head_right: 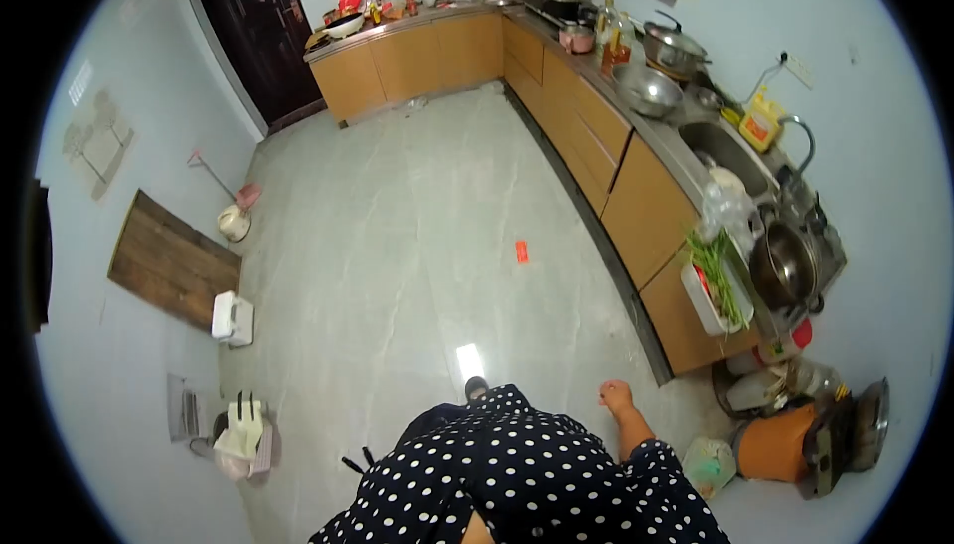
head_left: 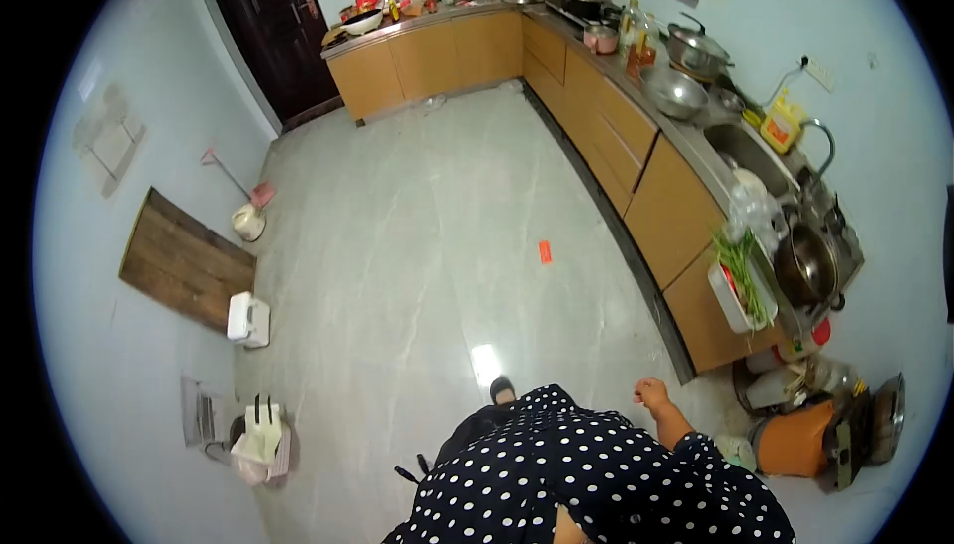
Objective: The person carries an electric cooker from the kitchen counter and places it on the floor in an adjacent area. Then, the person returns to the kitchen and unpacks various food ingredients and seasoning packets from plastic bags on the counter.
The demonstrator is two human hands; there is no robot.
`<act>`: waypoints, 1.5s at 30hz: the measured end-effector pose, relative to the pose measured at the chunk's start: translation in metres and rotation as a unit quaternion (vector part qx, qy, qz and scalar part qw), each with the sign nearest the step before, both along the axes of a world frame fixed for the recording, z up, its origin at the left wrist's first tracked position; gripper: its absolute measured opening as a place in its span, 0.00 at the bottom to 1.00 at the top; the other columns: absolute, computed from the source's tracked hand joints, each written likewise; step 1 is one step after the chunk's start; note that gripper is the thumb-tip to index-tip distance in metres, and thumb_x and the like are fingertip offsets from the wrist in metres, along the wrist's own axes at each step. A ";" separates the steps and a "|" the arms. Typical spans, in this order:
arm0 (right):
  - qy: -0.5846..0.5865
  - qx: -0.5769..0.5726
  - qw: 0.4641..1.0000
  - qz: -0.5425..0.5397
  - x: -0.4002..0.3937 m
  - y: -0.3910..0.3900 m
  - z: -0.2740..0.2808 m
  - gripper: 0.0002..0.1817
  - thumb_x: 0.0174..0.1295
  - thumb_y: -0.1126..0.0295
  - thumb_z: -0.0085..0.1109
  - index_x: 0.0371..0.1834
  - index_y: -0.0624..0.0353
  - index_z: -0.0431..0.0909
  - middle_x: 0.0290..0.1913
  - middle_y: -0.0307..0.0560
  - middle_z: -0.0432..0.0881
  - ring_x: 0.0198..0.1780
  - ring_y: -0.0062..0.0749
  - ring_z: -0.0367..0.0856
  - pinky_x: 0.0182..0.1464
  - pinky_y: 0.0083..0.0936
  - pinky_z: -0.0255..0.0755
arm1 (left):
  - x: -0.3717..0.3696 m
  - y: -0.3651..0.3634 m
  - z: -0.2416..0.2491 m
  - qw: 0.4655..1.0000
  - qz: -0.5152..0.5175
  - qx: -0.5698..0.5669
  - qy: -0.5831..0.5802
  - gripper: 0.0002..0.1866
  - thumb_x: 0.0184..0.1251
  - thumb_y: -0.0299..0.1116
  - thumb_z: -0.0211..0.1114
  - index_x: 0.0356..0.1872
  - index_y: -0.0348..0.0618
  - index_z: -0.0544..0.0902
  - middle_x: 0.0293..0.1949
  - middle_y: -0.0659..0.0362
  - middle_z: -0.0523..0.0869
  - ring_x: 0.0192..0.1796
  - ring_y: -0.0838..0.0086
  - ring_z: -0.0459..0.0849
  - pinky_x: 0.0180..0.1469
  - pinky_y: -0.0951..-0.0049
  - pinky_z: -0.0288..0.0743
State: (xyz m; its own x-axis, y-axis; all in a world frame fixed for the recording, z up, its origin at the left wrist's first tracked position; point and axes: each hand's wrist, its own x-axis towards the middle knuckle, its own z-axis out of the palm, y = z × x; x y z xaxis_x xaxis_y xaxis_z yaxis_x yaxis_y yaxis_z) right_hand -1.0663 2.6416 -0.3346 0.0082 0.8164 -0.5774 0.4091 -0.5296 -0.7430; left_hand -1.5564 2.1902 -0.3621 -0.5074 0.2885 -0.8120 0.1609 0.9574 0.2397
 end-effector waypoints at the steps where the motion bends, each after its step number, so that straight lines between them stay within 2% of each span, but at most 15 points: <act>1: 0.035 -0.035 0.998 -0.049 -0.020 0.017 0.016 0.05 0.55 0.68 0.58 0.32 0.56 0.79 0.26 0.40 0.79 0.22 0.29 0.79 0.19 0.24 0.64 | -0.019 0.024 0.003 0.999 0.034 0.011 -0.005 0.15 0.56 0.38 0.64 0.40 0.38 0.79 0.33 0.52 0.82 0.35 0.64 0.81 0.33 0.64 0.72; 8: 0.011 -0.062 0.998 -0.025 -0.136 0.144 0.059 0.06 0.57 0.67 0.58 0.34 0.56 0.78 0.23 0.38 0.79 0.20 0.24 0.77 0.20 0.21 0.61 | -0.215 0.251 0.048 0.940 0.259 0.224 -0.007 0.12 0.59 0.35 0.61 0.39 0.37 0.78 0.28 0.56 0.81 0.25 0.70 0.80 0.20 0.71 0.70; 16: -0.057 -0.116 0.990 0.050 -0.164 0.241 0.011 0.06 0.58 0.71 0.57 0.30 0.63 0.78 0.25 0.46 0.78 0.19 0.31 0.76 0.22 0.23 0.74 | -0.357 0.552 0.090 0.922 0.158 0.350 0.041 0.15 0.57 0.29 0.62 0.43 0.32 0.74 0.30 0.59 0.79 0.28 0.76 0.76 0.32 0.75 0.75; 18: -0.088 -0.270 0.950 -0.132 -0.176 0.282 0.000 0.07 0.59 0.69 0.56 0.30 0.62 0.78 0.25 0.47 0.79 0.21 0.34 0.78 0.21 0.28 0.73 | -0.363 0.597 0.077 0.932 0.077 0.352 0.047 0.17 0.57 0.30 0.63 0.46 0.33 0.74 0.27 0.60 0.78 0.26 0.76 0.75 0.33 0.76 0.75; 20: -0.083 -0.273 0.950 -0.124 -0.199 0.351 0.003 0.07 0.59 0.69 0.56 0.30 0.61 0.77 0.25 0.46 0.79 0.21 0.34 0.78 0.21 0.29 0.71 | -0.388 0.612 0.021 0.960 -0.020 0.275 0.049 0.20 0.56 0.34 0.66 0.47 0.34 0.75 0.28 0.56 0.82 0.25 0.71 0.79 0.34 0.70 0.75; 22: -0.078 -0.243 0.963 -0.090 -0.231 0.424 0.004 0.07 0.59 0.68 0.56 0.29 0.60 0.77 0.24 0.45 0.78 0.21 0.34 0.78 0.20 0.30 0.69 | -0.368 0.653 0.077 0.984 -0.078 0.162 0.017 0.22 0.55 0.34 0.68 0.47 0.32 0.76 0.30 0.53 0.83 0.29 0.70 0.82 0.34 0.70 0.76; 24: -0.062 -0.207 0.972 -0.095 -0.270 0.502 0.009 0.07 0.58 0.68 0.56 0.29 0.59 0.76 0.23 0.44 0.77 0.21 0.35 0.78 0.20 0.32 0.67 | -0.367 0.685 0.103 0.986 -0.009 0.167 -0.020 0.21 0.53 0.31 0.67 0.46 0.27 0.76 0.30 0.51 0.83 0.30 0.71 0.82 0.32 0.72 0.75; 26: -0.045 -0.144 0.987 -0.054 -0.322 0.588 0.021 0.07 0.58 0.67 0.56 0.28 0.58 0.76 0.22 0.43 0.76 0.22 0.35 0.77 0.20 0.33 0.65 | -0.400 0.679 0.005 0.977 0.008 0.212 0.032 0.21 0.53 0.32 0.68 0.46 0.31 0.77 0.31 0.53 0.84 0.30 0.69 0.83 0.30 0.68 0.77; 29: -0.050 0.054 0.980 0.185 -0.378 0.713 -0.005 0.06 0.56 0.69 0.56 0.26 0.59 0.75 0.22 0.44 0.76 0.21 0.30 0.75 0.20 0.29 0.64 | -0.413 0.718 0.023 0.993 0.006 0.117 -0.003 0.20 0.53 0.32 0.67 0.45 0.32 0.78 0.32 0.53 0.84 0.31 0.68 0.83 0.30 0.67 0.77; 31: 0.042 0.022 0.999 0.020 -0.444 0.784 0.021 0.04 0.53 0.74 0.59 0.28 0.63 0.77 0.25 0.44 0.78 0.24 0.31 0.78 0.26 0.27 0.73 | -0.431 0.758 0.022 0.996 0.023 0.091 -0.011 0.19 0.52 0.32 0.67 0.45 0.32 0.78 0.32 0.53 0.83 0.32 0.67 0.83 0.30 0.67 0.77; 35: -0.001 0.091 0.982 0.165 -0.514 0.887 0.010 0.04 0.54 0.74 0.60 0.30 0.64 0.78 0.26 0.44 0.78 0.23 0.30 0.77 0.25 0.26 0.73 | -0.500 0.853 0.019 0.997 0.045 0.069 -0.013 0.18 0.52 0.32 0.66 0.43 0.32 0.78 0.32 0.52 0.83 0.33 0.66 0.84 0.30 0.66 0.78; 38: 0.062 -0.045 0.996 0.052 -0.538 0.916 0.032 0.09 0.54 0.71 0.60 0.34 0.66 0.79 0.27 0.48 0.80 0.23 0.35 0.79 0.24 0.28 0.73 | -0.572 0.948 0.025 0.994 0.079 0.080 -0.015 0.17 0.52 0.32 0.66 0.42 0.32 0.79 0.32 0.52 0.83 0.34 0.65 0.84 0.30 0.65 0.78; 41: -0.114 -0.035 0.979 0.167 -0.553 0.956 0.050 0.12 0.53 0.69 0.60 0.37 0.67 0.79 0.27 0.50 0.80 0.24 0.37 0.81 0.22 0.30 0.72 | -0.646 1.075 0.048 0.983 0.139 0.123 -0.003 0.16 0.52 0.32 0.65 0.41 0.33 0.79 0.33 0.52 0.83 0.34 0.63 0.84 0.30 0.64 0.78; 44: -0.011 -0.109 0.992 -0.059 -0.562 0.990 0.033 0.12 0.54 0.68 0.59 0.36 0.65 0.79 0.26 0.48 0.80 0.23 0.36 0.81 0.18 0.26 0.67 | -0.709 1.198 0.072 0.968 0.114 0.225 0.001 0.16 0.50 0.29 0.63 0.40 0.31 0.78 0.32 0.52 0.82 0.28 0.68 0.81 0.31 0.70 0.80; 45: -0.040 -0.033 0.997 0.055 -0.556 1.001 0.024 0.12 0.54 0.67 0.59 0.36 0.65 0.78 0.27 0.48 0.80 0.23 0.35 0.81 0.18 0.27 0.67 | -0.728 1.237 0.072 0.964 0.095 0.247 -0.012 0.16 0.50 0.29 0.63 0.41 0.32 0.78 0.31 0.52 0.82 0.28 0.68 0.81 0.31 0.70 0.80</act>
